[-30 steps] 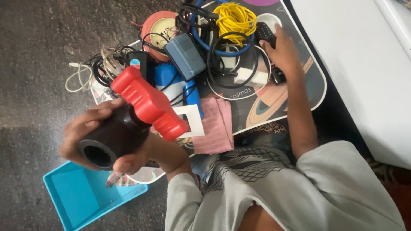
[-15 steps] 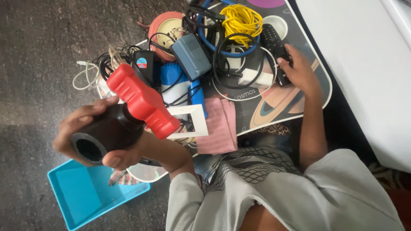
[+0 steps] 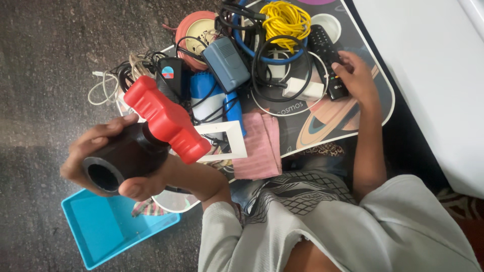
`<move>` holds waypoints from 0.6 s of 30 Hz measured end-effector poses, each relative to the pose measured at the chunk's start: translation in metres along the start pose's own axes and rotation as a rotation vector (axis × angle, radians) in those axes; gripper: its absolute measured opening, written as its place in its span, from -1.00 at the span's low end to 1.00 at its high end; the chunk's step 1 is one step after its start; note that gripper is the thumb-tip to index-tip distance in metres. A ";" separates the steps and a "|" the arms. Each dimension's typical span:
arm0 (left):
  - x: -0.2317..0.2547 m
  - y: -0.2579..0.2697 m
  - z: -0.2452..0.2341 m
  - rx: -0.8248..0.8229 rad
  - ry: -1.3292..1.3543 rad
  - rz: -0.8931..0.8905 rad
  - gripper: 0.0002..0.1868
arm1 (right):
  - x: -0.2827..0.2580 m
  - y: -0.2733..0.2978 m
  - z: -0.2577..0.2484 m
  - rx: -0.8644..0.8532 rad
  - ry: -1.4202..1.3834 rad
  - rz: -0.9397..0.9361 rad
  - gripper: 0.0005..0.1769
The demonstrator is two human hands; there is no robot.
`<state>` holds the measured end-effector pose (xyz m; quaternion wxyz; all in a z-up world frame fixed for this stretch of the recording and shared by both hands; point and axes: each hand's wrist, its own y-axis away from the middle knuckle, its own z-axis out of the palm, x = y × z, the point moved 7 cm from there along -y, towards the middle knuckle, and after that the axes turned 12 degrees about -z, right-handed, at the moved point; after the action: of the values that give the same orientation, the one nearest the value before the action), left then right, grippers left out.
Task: The person holds a black pipe fitting and repeatedly attempts to attach a red plastic cap. They rotate the cap and the fitting, trying different angles to align the threads, but the cap does not fully secure during the clip.
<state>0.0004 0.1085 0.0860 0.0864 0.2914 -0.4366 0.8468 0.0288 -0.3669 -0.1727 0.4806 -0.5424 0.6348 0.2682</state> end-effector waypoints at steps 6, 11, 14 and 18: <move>0.002 -0.003 -0.002 -0.033 0.000 -0.002 -0.24 | 0.002 -0.004 -0.002 0.008 0.060 0.004 -0.49; 0.003 -0.006 -0.005 -0.034 -0.026 0.003 -0.25 | 0.012 -0.014 0.002 -0.085 -0.136 0.029 -0.43; 0.003 -0.004 -0.006 0.007 -0.002 -0.023 -0.23 | 0.013 -0.013 -0.003 -0.079 -0.063 0.068 -0.39; 0.001 -0.006 -0.006 -0.027 0.001 -0.034 -0.24 | 0.007 -0.008 -0.009 -0.095 0.024 0.178 -0.36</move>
<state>-0.0008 0.1170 0.0879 0.1047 0.2972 -0.4432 0.8392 0.0338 -0.3793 -0.1739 0.4211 -0.5090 0.6728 0.3331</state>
